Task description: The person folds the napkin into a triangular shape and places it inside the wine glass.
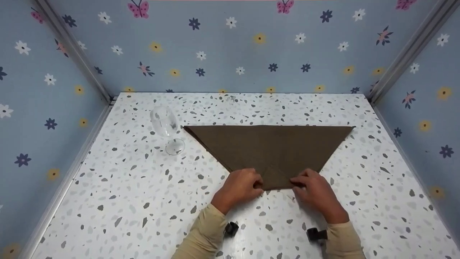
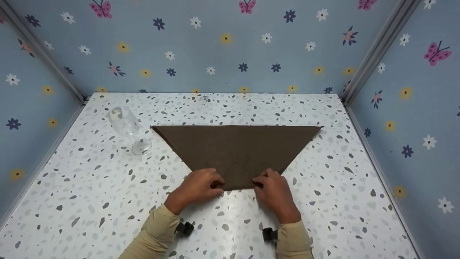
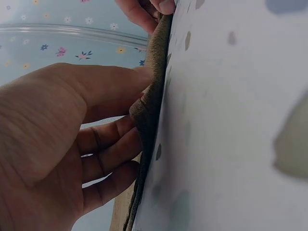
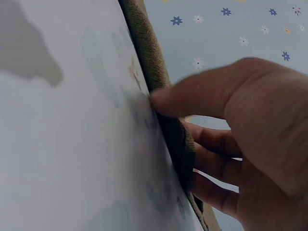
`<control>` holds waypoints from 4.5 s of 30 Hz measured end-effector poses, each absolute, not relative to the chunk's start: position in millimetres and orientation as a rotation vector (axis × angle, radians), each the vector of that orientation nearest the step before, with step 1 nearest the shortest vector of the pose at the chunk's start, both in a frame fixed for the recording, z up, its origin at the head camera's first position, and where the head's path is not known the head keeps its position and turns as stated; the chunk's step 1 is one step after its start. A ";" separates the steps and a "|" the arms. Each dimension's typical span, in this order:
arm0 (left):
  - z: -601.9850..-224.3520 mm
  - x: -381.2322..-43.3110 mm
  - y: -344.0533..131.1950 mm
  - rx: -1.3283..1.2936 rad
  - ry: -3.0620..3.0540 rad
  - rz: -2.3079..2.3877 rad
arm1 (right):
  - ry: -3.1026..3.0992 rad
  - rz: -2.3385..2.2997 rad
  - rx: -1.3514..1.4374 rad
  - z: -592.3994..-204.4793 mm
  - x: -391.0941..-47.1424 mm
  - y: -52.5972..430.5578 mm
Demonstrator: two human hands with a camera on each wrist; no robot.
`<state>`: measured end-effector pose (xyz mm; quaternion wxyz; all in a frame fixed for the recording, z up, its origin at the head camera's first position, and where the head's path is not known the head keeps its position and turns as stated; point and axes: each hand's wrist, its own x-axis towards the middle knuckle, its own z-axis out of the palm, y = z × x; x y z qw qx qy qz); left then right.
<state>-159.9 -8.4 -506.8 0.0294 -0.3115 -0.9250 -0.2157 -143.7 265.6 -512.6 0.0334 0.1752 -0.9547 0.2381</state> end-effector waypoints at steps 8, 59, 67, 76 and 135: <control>-509.6 -160.8 -11.9 -0.990 -2.800 -0.576 | -2.921 0.748 0.520 -511.8 -144.5 263.9; -508.9 -165.3 -13.1 -0.977 -2.787 -0.725 | -2.864 0.801 0.416 -512.6 -144.7 260.9; -507.9 -164.9 -12.0 -0.929 -2.815 -0.774 | -2.923 0.839 0.335 -511.0 -144.2 261.3; -508.3 -167.2 -13.0 -0.931 -2.845 -0.828 | -2.990 0.870 0.278 -512.0 -145.5 263.5; -506.1 -163.1 -16.7 -0.995 -2.861 -0.562 | -3.011 0.757 0.449 -508.7 -143.6 272.1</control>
